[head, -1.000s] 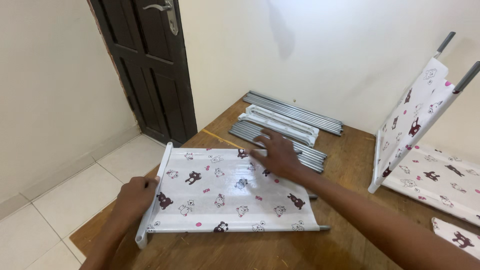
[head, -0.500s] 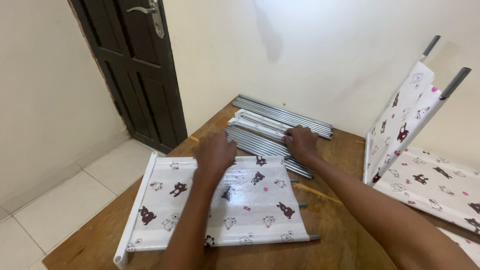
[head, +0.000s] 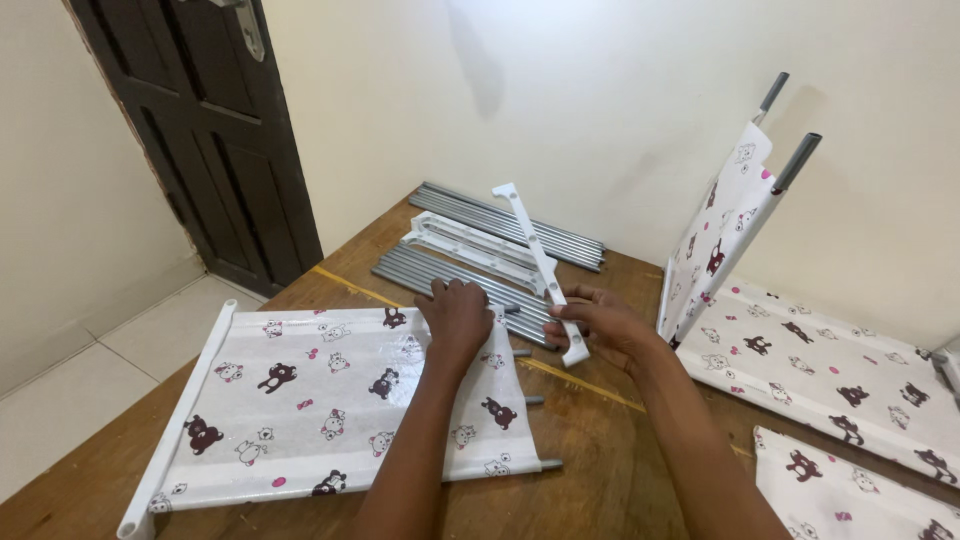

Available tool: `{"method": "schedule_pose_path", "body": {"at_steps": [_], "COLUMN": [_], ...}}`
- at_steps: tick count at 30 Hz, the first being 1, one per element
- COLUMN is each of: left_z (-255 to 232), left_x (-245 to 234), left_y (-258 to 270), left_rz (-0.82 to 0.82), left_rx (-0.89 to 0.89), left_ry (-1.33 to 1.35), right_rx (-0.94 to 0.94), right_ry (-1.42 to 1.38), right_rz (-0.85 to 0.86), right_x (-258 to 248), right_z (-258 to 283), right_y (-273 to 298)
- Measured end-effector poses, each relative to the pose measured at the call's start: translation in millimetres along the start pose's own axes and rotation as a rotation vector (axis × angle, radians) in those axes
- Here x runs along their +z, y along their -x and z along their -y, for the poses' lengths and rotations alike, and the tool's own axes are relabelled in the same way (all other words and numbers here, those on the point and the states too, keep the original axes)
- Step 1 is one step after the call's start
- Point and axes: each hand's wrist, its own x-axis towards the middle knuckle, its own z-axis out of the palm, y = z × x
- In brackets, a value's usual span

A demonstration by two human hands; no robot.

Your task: The person assembles a small shelving unit by inserting metal rods into white plastic connectors and attaching patterned fabric panels. They build the frame, attach the fabric to the rods, and place the finished unit on the floor.

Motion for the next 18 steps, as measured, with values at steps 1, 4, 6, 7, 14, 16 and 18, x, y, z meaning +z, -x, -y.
{"method": "schedule_pose_path", "body": {"at_steps": [1, 4, 6, 7, 14, 16, 18], "left_z": [0.5, 6.8, 11.4, 13.8, 22.2, 16.8, 9.5], "left_x": [1.8, -5.0, -14.4, -20.2, -64.5, -70.5, -72.3], "left_y": [1.1, -2.1, -5.4, -6.3, -17.5, -18.8, -16.3], "left_rz": [-0.006, -0.002, 0.044, 0.08, -0.01, -0.032, 0.01], "left_rx": [0.005, 0.019, 0.029, 0.017, 0.06, 0.071, 0.036], "left_ry": [0.011, 0.031, 0.031, 0.101, 0.32, 0.309, 0.265], "right_rx": [0.044, -0.023, -0.083, -0.088, -0.024, 0.047, 0.092], "right_ry": [-0.039, -0.003, 0.005, -0.026, -0.148, -0.216, -0.271], "right_rz": [0.012, 0.04, 0.054, 0.063, 0.096, 0.116, 0.134], "right_x": [-0.2, 6.4, 6.1, 6.3, 8.7, 10.0, 8.9], "right_z": [0.7, -0.5, -5.1, -7.8, -1.0, -7.0, -12.8], "right_y": [3.9, 2.7, 1.8, 2.4, 18.3, 25.6, 24.6]}}
